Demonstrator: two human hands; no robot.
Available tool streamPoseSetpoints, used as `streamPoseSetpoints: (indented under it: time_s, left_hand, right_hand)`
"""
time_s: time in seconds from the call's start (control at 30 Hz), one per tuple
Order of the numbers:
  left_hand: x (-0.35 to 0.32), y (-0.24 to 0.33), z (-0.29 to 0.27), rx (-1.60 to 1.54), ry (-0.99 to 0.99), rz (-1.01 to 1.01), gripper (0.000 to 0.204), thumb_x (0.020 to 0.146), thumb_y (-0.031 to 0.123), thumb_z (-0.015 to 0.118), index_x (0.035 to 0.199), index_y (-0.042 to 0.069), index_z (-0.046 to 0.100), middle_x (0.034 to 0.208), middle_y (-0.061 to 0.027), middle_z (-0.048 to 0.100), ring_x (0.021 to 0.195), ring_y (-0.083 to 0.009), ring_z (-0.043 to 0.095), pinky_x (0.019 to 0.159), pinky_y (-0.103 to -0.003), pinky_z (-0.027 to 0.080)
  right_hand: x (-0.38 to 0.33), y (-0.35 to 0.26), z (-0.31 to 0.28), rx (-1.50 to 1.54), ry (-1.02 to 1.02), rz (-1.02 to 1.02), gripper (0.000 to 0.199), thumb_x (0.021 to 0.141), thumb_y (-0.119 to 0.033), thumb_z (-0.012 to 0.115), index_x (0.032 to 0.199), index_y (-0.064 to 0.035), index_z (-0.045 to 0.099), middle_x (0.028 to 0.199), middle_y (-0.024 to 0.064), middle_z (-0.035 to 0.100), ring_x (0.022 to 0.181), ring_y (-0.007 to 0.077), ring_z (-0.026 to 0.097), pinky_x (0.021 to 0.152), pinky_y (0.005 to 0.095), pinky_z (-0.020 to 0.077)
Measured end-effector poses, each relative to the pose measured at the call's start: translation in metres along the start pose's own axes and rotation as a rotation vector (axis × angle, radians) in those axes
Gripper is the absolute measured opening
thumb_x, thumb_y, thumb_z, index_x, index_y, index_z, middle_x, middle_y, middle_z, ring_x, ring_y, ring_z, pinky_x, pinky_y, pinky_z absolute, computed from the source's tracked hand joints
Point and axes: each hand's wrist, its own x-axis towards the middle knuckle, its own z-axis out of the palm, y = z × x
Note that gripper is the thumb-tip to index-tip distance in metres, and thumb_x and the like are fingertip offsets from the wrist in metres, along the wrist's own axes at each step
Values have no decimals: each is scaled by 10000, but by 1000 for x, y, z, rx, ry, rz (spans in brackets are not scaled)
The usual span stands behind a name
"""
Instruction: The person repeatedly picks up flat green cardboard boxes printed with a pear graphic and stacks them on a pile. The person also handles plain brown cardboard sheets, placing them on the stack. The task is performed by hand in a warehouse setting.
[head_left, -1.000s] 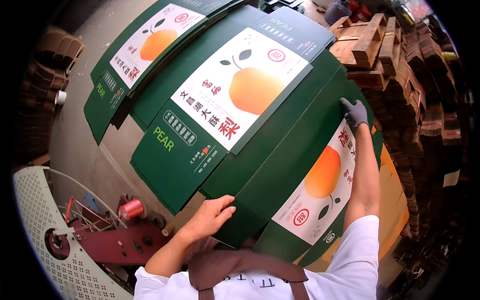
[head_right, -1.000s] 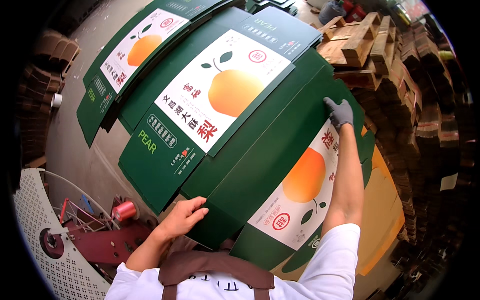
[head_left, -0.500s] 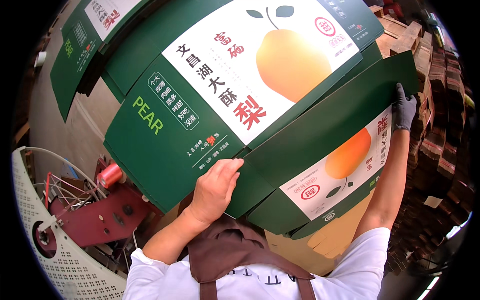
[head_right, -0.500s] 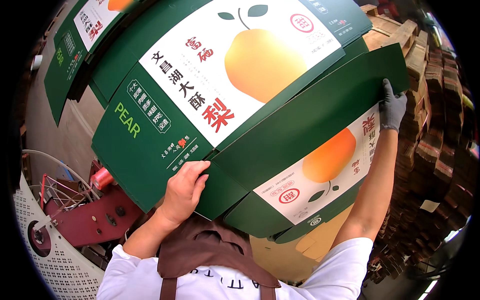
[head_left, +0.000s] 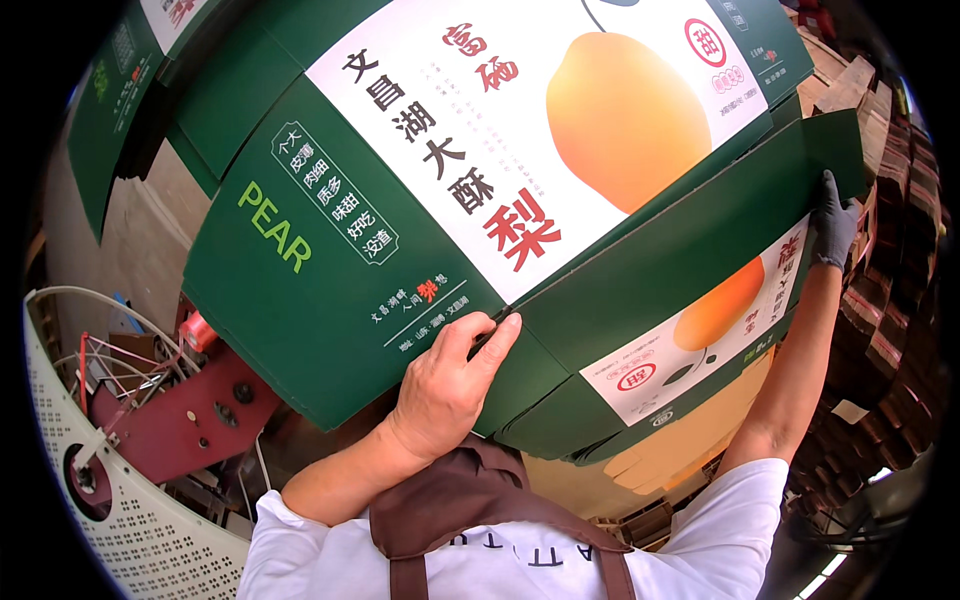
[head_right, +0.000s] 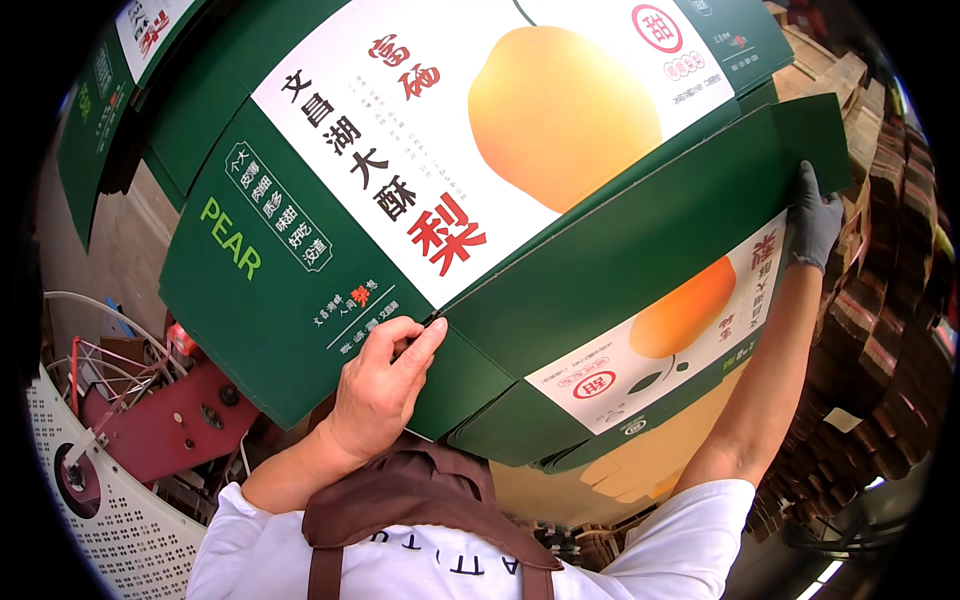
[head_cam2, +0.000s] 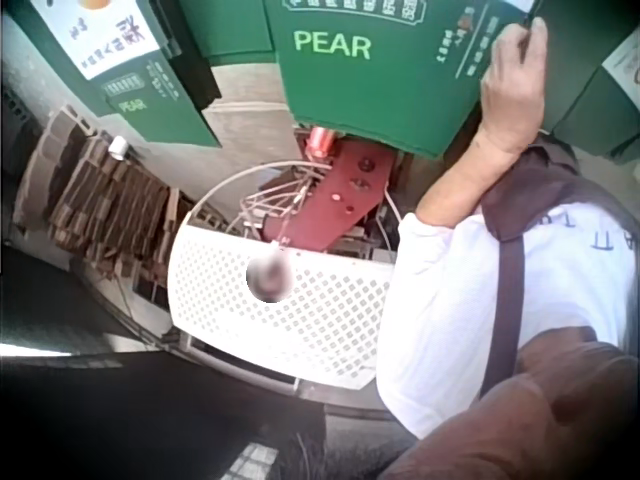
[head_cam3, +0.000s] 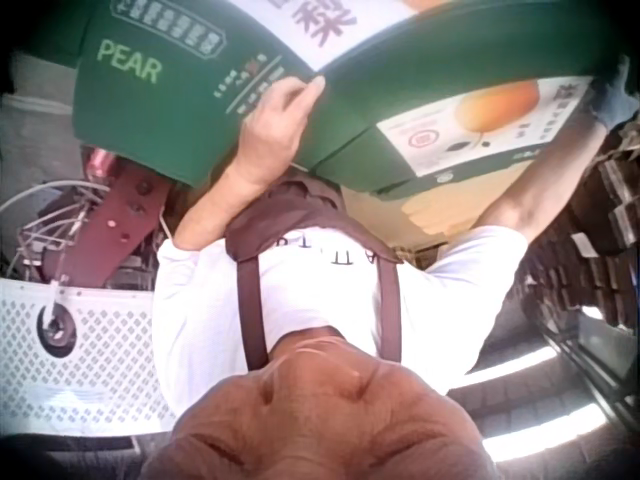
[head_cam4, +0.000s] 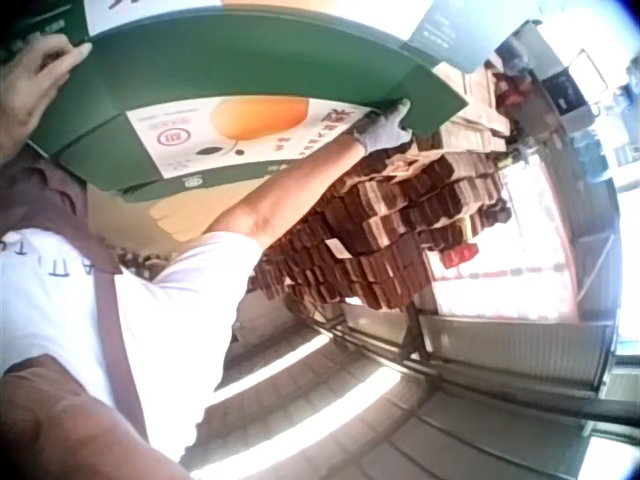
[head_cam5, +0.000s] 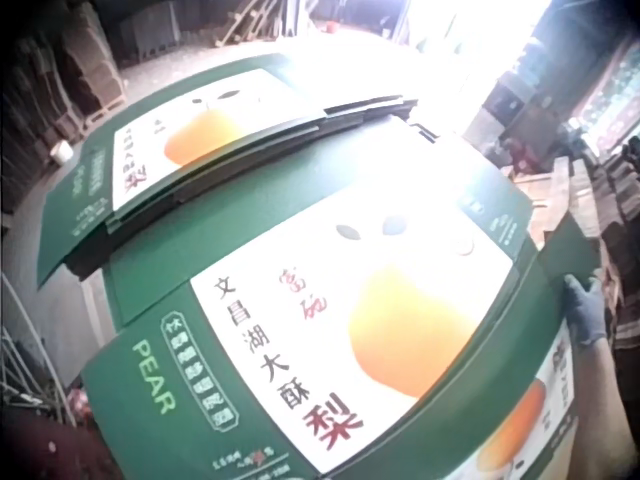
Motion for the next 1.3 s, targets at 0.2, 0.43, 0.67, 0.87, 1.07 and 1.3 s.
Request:
streamPoseSetpoints:
  time_s: [0.2,0.43,0.67,0.87,1.07,1.3]
  left_hand:
    - [0,-1,1,-5,-11,-3,506,791,-101,694,1273,38,629,1040,-99,540,767,-209,613,607,-329,542]
    - [2,-3,0,-71,-22,-19,510,791,-116,685,1278,23,625,1036,-107,537,747,-202,601,611,-324,533]
    - [3,-3,-8,-80,-86,-29,509,789,-80,632,1291,-3,613,1036,-117,537,880,-246,614,659,-327,564]
    - [4,-4,-7,-63,-110,-38,511,797,-68,631,1303,-4,603,1023,-117,529,885,-246,609,658,-326,557]
    - [5,-4,-3,-88,-71,-25,511,788,-127,682,1281,-10,612,1004,-115,517,728,-208,588,603,-328,526]
    - [5,-5,-5,-71,-88,-34,510,787,-121,684,1281,-16,610,1006,-118,518,746,-219,600,607,-334,528]
  right_hand:
    - [3,6,5,-42,-13,-31,472,885,-301,770,1168,62,663,1085,76,708,911,123,647,817,244,486]
    - [4,7,7,-23,-21,35,480,883,-305,771,1165,67,660,1084,77,705,912,122,643,817,250,486]
    - [10,9,3,-66,-26,57,545,853,-355,795,1163,72,658,1060,82,703,903,130,643,816,256,489]
    - [19,15,-1,-168,-15,42,603,823,-415,811,1142,77,669,1045,94,709,888,137,646,815,265,491]
    - [17,13,3,-168,-6,21,595,827,-416,807,1142,72,677,1046,91,715,883,136,645,814,266,489]
    - [11,4,10,-111,14,-11,564,837,-373,808,1156,71,669,1042,84,713,867,128,642,787,252,486]
